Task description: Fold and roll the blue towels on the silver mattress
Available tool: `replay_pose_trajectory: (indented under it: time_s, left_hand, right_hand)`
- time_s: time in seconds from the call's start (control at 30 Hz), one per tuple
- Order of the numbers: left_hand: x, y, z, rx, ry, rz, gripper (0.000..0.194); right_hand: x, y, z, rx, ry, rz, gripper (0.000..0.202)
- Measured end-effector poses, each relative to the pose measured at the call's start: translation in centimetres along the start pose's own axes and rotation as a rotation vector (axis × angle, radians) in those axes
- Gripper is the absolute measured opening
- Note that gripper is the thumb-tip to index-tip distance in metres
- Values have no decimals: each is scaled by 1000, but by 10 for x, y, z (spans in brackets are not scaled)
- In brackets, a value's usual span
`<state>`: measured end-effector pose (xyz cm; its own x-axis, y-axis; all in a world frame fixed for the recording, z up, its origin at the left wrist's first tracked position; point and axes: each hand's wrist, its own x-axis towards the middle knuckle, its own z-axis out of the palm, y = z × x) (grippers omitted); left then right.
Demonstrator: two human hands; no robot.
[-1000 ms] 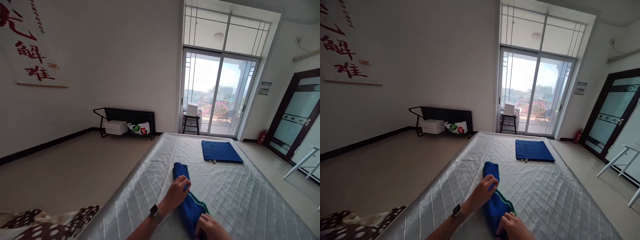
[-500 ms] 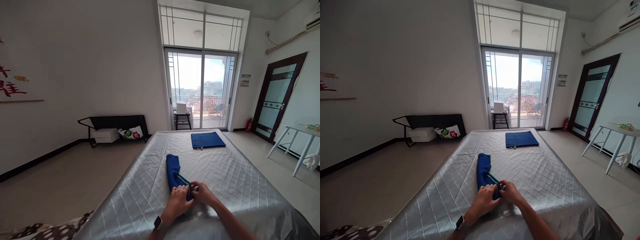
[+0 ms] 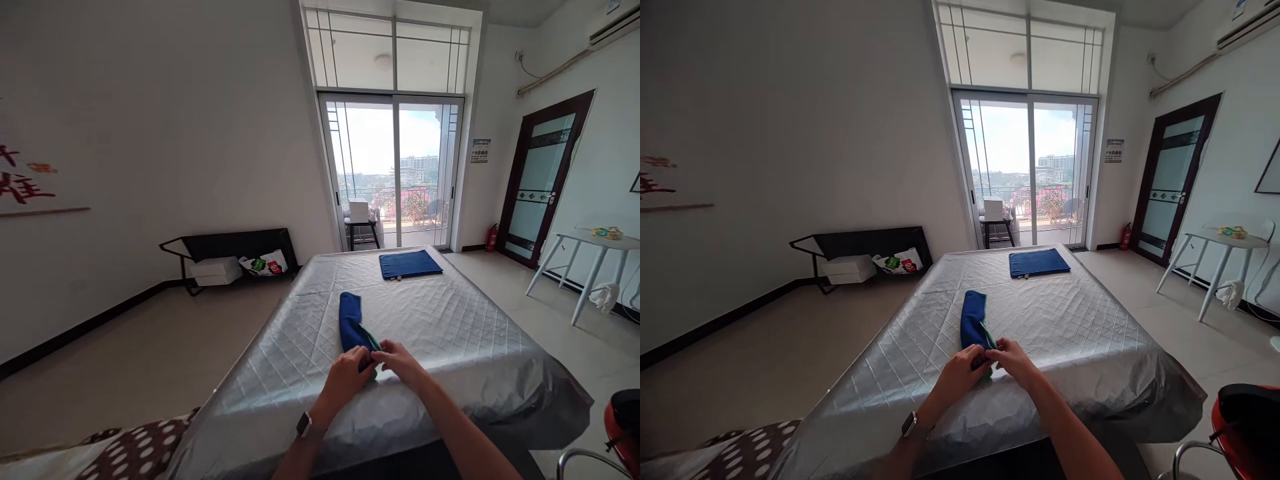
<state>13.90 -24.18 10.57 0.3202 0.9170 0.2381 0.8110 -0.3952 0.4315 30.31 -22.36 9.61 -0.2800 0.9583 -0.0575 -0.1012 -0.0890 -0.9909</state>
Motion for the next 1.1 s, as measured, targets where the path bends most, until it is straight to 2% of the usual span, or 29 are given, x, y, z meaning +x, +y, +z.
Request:
replay_pose_trajectory:
  time_s: [0.17, 0.37, 0.53, 0.77, 0.97, 1.1]
  left_hand:
    - [-7, 12, -9, -281, 117, 67, 20]
    - [3, 32, -13, -653, 111, 89, 36]
    - [5, 50, -19, -708, 106, 119, 38]
    - [8, 78, -37, -551, 47, 79, 40]
    - [10, 85, -50, -791, -127, 97, 38]
    - [12, 88, -53, -896, -64, 51, 38]
  right_hand:
    - [-16, -22, 8, 242, -66, 29, 49]
    - [-22, -33, 4, 354, -131, 11, 50]
    - [-33, -39, -2, 515, -137, 29, 53]
    - [-53, -51, 0, 437, -72, -50, 52]
    - [-61, -55, 0, 459, -54, -88, 58]
    - [-60, -55, 1, 447, -39, -123, 56]
